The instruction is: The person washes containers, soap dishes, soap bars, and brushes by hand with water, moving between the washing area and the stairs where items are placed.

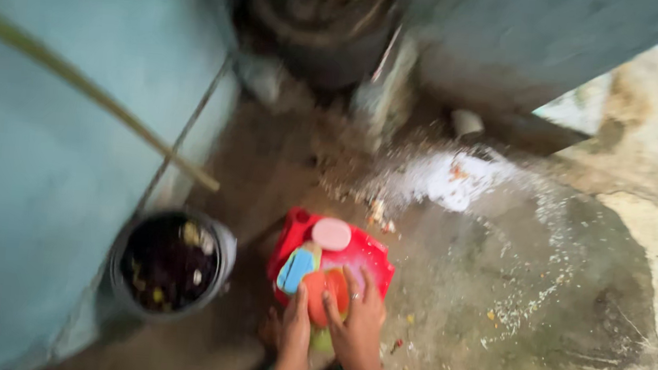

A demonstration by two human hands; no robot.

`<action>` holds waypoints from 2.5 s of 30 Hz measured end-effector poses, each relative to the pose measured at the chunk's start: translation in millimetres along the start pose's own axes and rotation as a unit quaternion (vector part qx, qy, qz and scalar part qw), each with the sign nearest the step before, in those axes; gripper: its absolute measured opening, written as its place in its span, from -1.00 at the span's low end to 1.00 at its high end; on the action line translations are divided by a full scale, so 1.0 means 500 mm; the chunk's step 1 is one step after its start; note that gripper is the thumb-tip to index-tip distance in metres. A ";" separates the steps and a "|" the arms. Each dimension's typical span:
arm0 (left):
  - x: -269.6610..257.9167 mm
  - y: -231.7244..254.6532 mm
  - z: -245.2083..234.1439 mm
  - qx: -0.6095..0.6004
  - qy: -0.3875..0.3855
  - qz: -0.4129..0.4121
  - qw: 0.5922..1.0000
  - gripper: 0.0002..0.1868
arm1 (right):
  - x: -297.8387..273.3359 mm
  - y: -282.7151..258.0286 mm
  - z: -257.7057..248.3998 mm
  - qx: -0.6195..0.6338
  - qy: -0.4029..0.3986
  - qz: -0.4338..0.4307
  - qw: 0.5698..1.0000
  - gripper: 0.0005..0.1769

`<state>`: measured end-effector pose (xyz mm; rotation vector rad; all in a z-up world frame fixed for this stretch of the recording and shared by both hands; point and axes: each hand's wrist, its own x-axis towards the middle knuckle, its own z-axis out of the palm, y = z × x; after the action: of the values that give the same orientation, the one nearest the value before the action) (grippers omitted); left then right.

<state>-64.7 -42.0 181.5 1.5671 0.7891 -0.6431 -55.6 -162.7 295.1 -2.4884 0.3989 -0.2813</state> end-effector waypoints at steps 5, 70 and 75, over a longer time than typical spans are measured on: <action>-0.108 0.118 0.040 -0.024 -0.006 0.050 0.998 -0.31 | -0.008 0.053 0.049 0.182 -0.154 0.228 0.944 -0.27; -0.302 0.261 0.281 0.113 -0.527 0.086 0.838 -0.28 | -0.068 0.221 -0.414 0.520 0.015 0.448 0.727 -0.28; -0.301 0.240 0.311 0.180 -0.470 0.015 0.864 -0.39 | -0.119 0.231 -0.456 0.498 0.025 0.459 0.735 -0.27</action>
<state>-58.4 -223.0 350.1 1.3333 -0.1082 -1.4367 -201.9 -352.0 402.9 -1.0315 1.0902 -0.0850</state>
